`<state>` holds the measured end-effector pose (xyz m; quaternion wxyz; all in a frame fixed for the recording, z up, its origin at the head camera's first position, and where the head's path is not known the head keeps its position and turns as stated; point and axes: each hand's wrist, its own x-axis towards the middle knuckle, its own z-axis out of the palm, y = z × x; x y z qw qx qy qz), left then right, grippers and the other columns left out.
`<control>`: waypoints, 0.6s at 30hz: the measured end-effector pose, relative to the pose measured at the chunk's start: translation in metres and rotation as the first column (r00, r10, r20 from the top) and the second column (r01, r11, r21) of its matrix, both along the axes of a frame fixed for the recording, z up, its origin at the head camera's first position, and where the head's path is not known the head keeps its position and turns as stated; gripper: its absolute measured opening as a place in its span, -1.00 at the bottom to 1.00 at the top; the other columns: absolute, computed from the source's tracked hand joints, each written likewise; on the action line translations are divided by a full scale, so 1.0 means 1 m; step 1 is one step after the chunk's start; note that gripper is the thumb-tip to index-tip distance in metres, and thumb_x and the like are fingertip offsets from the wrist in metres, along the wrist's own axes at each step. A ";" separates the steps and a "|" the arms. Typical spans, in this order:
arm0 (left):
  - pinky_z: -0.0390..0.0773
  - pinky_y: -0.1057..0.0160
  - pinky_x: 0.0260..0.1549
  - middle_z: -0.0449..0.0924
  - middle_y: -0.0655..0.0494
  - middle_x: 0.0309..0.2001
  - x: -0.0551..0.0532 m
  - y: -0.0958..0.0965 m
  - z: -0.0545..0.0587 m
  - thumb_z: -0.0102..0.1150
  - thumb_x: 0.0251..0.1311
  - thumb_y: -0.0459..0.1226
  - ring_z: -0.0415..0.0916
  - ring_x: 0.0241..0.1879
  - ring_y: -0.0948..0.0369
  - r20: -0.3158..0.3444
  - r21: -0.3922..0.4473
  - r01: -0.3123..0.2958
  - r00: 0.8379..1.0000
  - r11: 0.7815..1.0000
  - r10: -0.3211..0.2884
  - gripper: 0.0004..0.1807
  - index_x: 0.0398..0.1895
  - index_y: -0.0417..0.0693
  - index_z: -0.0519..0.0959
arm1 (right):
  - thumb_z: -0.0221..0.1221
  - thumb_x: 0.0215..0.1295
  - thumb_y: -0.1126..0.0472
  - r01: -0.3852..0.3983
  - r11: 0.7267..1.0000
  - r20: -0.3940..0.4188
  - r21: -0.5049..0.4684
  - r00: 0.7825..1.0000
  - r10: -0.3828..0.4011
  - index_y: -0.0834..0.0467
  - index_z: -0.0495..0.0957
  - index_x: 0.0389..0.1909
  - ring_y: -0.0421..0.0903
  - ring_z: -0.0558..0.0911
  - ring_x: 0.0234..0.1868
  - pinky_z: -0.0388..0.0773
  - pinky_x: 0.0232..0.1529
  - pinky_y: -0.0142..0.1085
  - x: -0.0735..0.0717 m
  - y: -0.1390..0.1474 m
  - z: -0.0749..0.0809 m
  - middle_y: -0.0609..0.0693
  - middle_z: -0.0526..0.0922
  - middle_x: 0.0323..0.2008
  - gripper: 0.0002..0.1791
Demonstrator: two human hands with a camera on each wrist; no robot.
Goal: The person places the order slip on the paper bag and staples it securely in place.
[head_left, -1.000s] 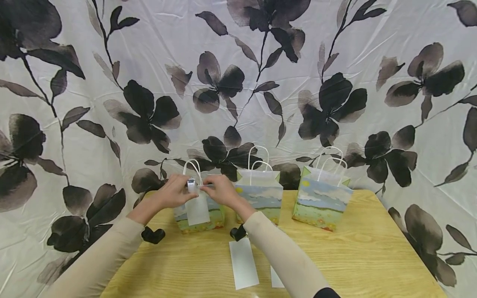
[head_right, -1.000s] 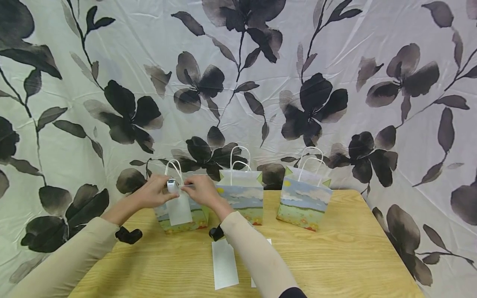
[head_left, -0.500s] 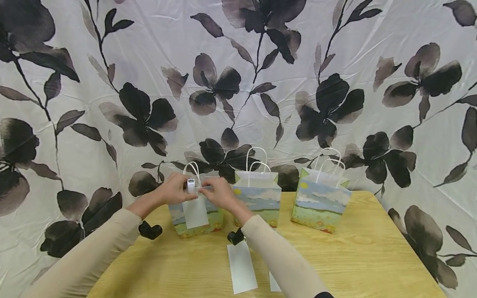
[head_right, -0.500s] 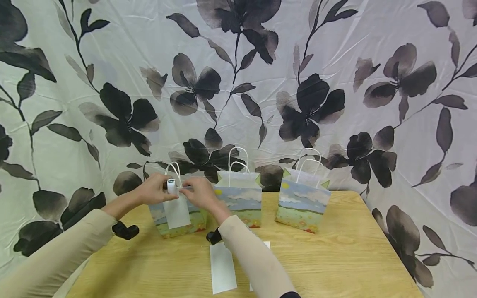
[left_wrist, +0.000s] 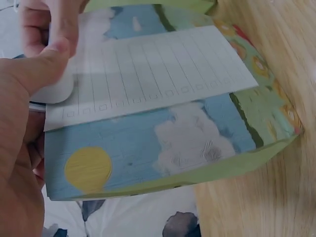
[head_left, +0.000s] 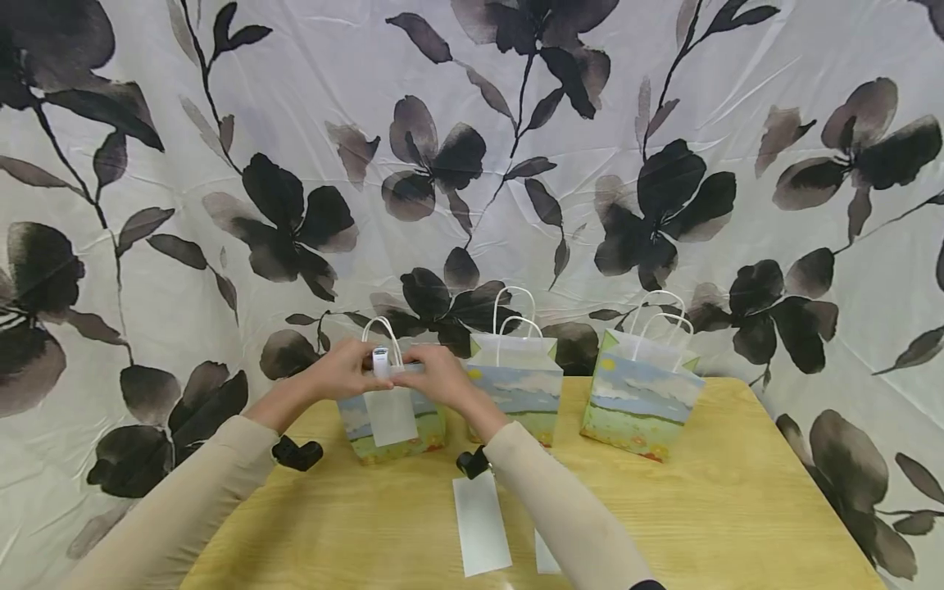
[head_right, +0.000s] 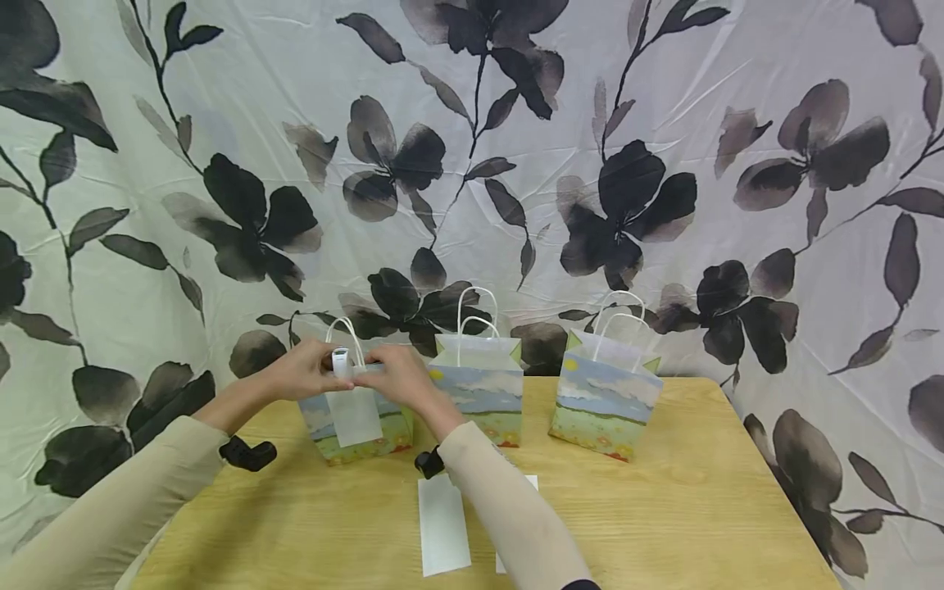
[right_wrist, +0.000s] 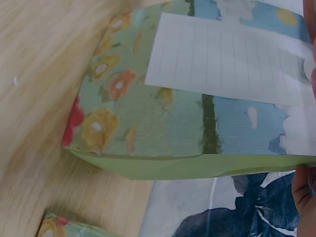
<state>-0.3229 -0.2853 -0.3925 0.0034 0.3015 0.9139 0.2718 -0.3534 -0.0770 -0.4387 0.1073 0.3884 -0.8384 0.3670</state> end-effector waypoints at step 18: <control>0.30 0.30 -0.65 0.56 0.16 -0.53 0.013 0.000 0.006 0.48 -0.03 -0.09 0.31 -0.65 0.26 0.055 0.008 -0.112 0.992 0.994 0.112 -0.49 -0.25 -0.14 0.35 | 0.40 0.14 0.13 -0.130 0.987 0.046 -0.092 0.990 0.135 0.08 0.71 -0.36 -0.25 0.47 -0.42 0.42 -0.39 -0.41 -0.001 -0.005 0.001 -0.15 0.63 -0.37 -0.88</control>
